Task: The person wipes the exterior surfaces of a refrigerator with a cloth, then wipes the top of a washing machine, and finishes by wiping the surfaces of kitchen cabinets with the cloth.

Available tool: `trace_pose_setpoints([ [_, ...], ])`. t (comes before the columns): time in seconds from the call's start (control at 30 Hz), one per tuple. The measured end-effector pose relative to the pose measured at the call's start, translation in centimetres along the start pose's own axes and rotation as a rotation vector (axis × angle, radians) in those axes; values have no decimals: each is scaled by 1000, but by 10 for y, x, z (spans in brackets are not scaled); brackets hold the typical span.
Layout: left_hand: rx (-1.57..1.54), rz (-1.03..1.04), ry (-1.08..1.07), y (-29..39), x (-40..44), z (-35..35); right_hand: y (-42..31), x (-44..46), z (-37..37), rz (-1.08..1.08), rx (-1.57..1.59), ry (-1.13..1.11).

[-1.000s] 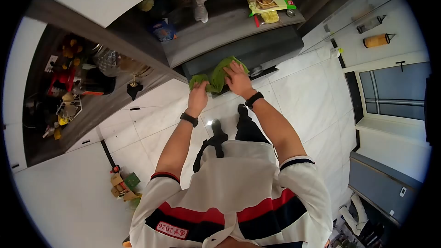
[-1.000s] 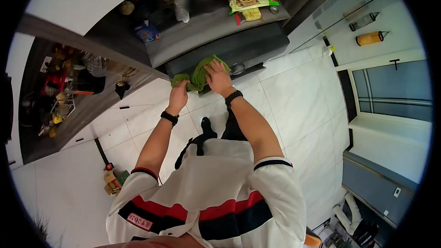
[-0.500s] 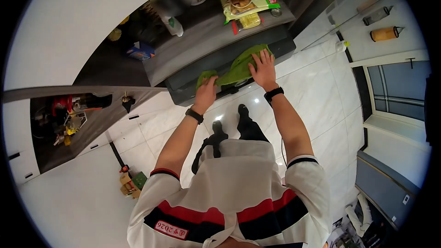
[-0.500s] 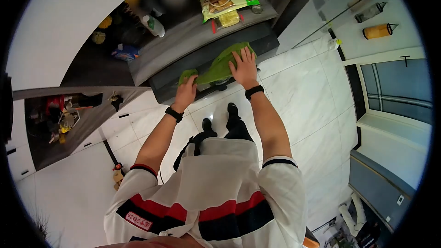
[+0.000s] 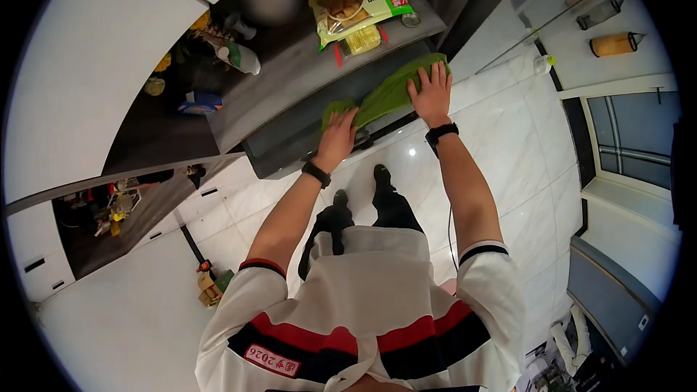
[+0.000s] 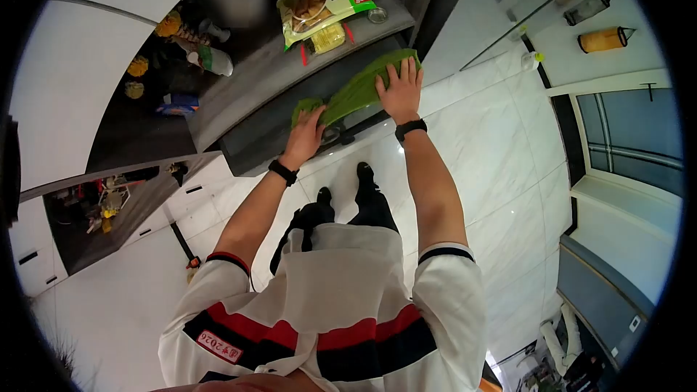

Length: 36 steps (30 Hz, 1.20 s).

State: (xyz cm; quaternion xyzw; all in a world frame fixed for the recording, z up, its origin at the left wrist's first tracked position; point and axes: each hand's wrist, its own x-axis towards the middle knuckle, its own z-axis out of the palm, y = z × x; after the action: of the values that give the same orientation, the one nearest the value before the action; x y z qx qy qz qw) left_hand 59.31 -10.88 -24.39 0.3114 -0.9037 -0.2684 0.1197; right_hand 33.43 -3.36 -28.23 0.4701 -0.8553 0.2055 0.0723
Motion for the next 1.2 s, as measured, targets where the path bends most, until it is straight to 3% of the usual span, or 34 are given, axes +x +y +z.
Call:
trace_pose_setpoints([
  [0.2, -29, -8, -15, 6, -1, -10, -20, -1, 4, 80, -97, -118],
  [0.37, -97, -57, -116, 1, -14, -37, -54, -18, 3, 12, -110, -200],
  [0.57, -44, 101, 80, -49, -64, -47, -117, -47, 12, -35, -155, -263],
  [0.77, -7, -118, -23, -94, -128, -85, -207, -90, 16, -91, -137, -331],
  [0.9, -4, -70, 4, -127, -156, -102, -269, -120, 30, -170, -120, -336],
  [1.03, -5, -111, -33, -139, -176, -116, -314, -147, 38, -279, 105, -198],
  [1.2, -10, -78, -12, -152, -195, -120, -339, -172, 40, -312, 247, -169],
])
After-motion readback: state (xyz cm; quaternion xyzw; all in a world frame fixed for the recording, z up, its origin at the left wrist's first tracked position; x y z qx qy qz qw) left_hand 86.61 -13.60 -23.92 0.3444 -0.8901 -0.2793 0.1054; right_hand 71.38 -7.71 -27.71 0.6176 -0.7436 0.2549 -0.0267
